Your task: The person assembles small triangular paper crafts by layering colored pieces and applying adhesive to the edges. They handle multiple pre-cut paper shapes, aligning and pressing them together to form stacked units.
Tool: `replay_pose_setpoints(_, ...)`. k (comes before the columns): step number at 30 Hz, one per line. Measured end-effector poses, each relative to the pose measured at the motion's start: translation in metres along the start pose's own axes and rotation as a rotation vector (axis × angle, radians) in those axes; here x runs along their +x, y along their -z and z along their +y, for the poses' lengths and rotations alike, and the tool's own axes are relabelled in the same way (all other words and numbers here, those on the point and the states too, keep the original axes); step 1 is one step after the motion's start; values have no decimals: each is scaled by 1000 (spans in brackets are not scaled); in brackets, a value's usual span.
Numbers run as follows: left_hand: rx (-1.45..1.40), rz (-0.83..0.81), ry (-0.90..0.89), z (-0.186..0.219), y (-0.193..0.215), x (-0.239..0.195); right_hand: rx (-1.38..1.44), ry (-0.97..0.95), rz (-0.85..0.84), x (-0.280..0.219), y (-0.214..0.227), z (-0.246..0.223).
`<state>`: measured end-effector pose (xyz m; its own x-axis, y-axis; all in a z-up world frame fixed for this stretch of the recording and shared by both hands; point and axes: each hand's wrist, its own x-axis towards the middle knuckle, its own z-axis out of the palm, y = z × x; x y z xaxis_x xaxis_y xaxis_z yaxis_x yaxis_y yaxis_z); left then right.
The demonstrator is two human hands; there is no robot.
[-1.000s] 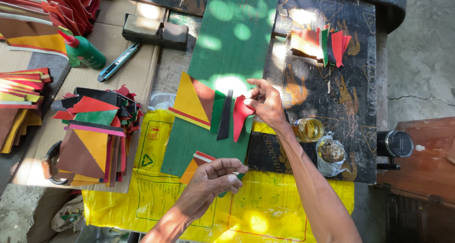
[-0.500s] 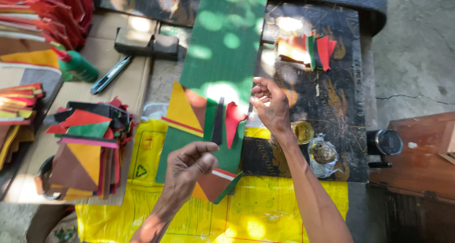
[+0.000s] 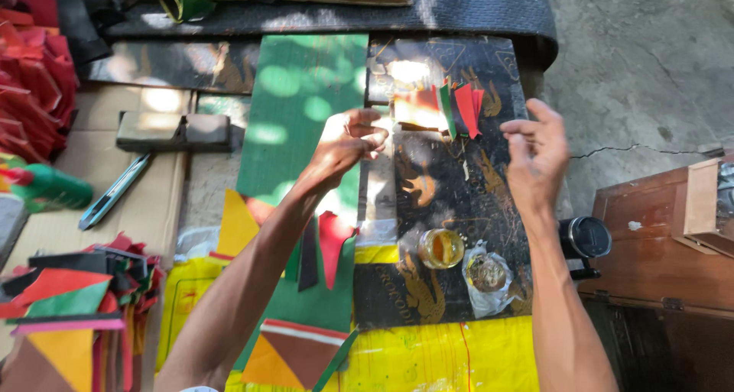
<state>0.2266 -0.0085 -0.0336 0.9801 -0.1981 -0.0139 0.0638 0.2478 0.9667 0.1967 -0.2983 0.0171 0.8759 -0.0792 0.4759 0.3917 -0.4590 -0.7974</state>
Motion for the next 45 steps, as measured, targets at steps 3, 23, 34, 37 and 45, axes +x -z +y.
replay_pose_setpoints(3, 26, 29, 143, -24, 2, 35, -193, -67, -65, 23, -9, 55)
replay_pose_setpoints(23, 432, 198, 324, -69, -17, 114, -289, -112, -272, 56, -65, 165)
replay_pose_setpoints(34, 232, 150, 151, -66, -28, 115, -300, -20, -223, 50, -68, 168)
replay_pose_setpoints(37, 85, 66, -1, -60, -29, 116, -305, -42, -226, 50, -69, 168)
replay_pose_setpoints(45, -73, 197, -206, -41, 7, 85, -406, 93, -220, 48, -70, 164)
